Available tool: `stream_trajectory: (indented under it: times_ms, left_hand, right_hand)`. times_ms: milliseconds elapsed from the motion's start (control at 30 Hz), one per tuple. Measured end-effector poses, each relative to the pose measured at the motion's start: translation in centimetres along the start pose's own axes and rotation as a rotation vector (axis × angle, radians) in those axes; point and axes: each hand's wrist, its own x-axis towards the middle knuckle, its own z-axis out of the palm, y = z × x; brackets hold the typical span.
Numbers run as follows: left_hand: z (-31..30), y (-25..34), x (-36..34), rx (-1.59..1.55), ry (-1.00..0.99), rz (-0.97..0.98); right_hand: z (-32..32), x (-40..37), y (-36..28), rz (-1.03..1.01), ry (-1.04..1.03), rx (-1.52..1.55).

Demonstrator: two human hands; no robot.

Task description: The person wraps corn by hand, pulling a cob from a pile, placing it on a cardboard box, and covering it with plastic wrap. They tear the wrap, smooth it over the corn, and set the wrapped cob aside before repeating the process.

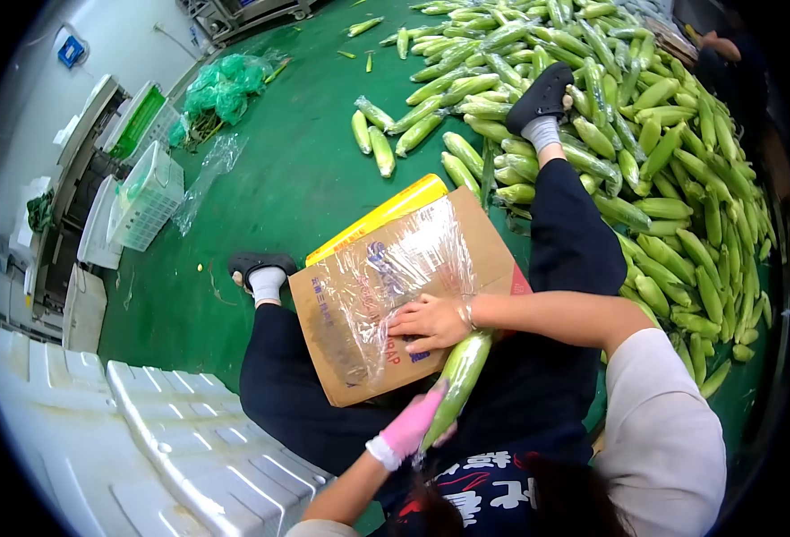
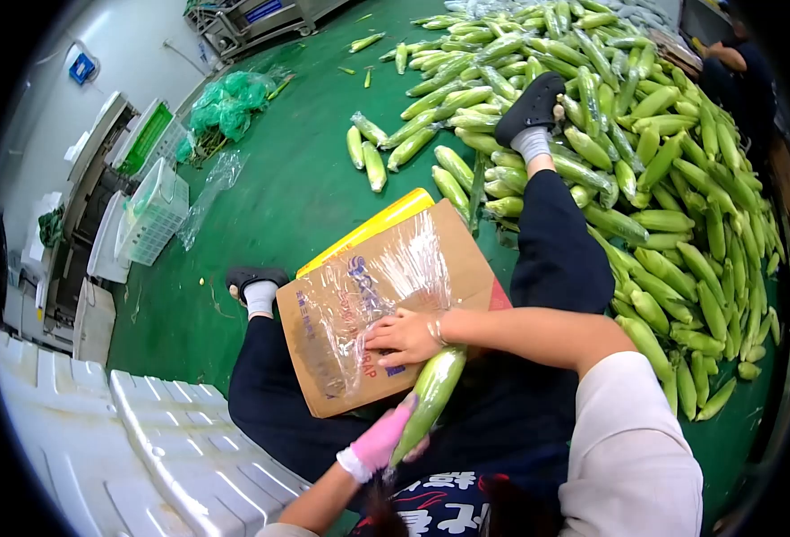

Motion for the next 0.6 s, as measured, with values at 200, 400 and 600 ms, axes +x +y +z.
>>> stream_trajectory:
  times_ms: [200, 400, 600]
  left_hand:
    - [1.6, -1.6, -4.2, 0.003, 0.042, -0.136]
    - [0.7, -2.3, -4.2, 0.104, -0.061, -0.259]
    - [3.0, -4.7, -5.4, 0.134, 0.069, -0.211]
  right_hand:
    - [0.7, -0.5, -1.2, 0.001, 0.194, 0.157]
    - [1.7, -0.2, -0.8, 0.010, 0.183, 0.332]
    - [2.6, 0.1, -0.9, -0.025, 0.303, 0.272]
